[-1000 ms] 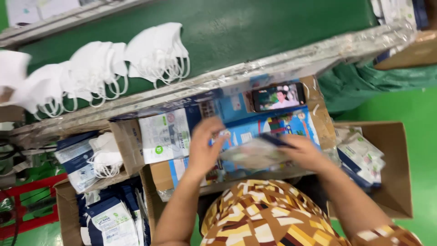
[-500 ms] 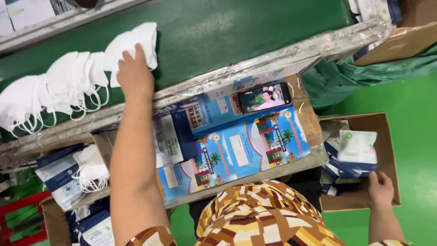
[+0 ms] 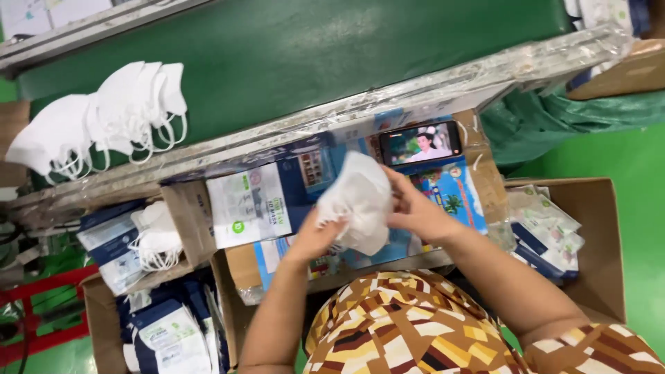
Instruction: Packing individual face masks into plastic pouches in a factory setting.
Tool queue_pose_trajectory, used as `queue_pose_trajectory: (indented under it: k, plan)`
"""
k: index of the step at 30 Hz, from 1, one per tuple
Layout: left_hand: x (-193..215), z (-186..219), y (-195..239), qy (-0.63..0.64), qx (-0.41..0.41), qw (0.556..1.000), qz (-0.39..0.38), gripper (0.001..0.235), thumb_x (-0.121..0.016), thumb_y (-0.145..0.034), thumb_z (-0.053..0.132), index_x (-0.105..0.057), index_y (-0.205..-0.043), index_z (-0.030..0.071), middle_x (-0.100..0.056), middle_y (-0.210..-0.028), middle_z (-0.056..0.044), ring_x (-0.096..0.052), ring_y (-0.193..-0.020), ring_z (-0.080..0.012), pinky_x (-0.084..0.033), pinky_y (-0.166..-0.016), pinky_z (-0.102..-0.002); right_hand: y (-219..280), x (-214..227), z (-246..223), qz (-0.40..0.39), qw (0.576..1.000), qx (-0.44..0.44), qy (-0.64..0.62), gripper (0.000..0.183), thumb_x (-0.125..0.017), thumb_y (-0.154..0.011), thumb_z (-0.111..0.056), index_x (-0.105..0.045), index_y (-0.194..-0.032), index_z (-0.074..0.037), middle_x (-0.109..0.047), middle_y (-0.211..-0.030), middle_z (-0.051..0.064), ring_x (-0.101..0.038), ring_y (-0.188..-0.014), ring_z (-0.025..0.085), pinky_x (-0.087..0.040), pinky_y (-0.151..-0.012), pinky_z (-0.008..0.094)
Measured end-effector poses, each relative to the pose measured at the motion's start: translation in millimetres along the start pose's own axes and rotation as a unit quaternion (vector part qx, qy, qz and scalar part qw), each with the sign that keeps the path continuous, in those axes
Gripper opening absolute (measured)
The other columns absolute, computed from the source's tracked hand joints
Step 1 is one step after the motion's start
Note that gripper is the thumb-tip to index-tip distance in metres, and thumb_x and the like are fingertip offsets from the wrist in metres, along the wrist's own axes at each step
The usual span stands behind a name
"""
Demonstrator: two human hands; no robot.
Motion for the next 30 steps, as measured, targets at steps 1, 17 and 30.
queue_pose_trajectory:
  k: [1, 17, 30]
  plan:
    - [-6.4, 14.5, 4.2, -0.001, 0.0, 1.0, 0.007, 0.04, -0.067, -0.098, 0.012, -0.064, -0.135, -0.003, -0.072, -0.121, -0.009, -0.065, -0.11, -0.0155, -0.055, -0.096, -0.034, -3.8, -8.8, 6.2, -0.007, 1.0, -0.001, 0.0, 0.1, -0.075, -0.074, 0.0, -0.025, -0.158, -0.021, -0.049, -0.148, -0.001, -0.05, -0.139, 0.019, -0.043, -0.109, 0.039]
    - [-37.5, 101.7, -2.6, -0.513, -0.123, 0.849, -0.025, 0.103, -0.084, -0.067, 0.012, -0.033, -0.156, 0.016, -0.033, -0.163, -0.014, -0.017, -0.154, -0.0438, -0.009, -0.119, -0.068, 8.9, -12.7, 57.4, 0.099, 0.845, 0.177, 0.495, 0.112, -0.091, -0.067, -0.029, -0.026, -0.156, -0.005, -0.052, -0.145, 0.016, -0.048, -0.132, 0.04, -0.034, -0.112, 0.05]
    - [-48.3, 72.3, 7.4, -0.468, -0.173, 0.857, 0.128, 0.083, -0.082, -0.079, 0.015, -0.039, -0.15, 0.01, -0.055, -0.132, -0.013, -0.05, -0.135, -0.0329, -0.011, -0.121, -0.073, -6.9, -39.2, 33.0, 0.071, 0.951, 0.143, 0.265, 0.078, -0.09, -0.069, -0.02, -0.05, -0.134, -0.007, -0.06, -0.124, 0.011, -0.062, -0.114, 0.03, -0.049, -0.1, 0.04]
Point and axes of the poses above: each hand's wrist, its own y-axis away from the middle knuckle, its own x-axis out of the back of the hand, z = x × y, the point moved 5 cm from there along -y, towards the middle knuckle
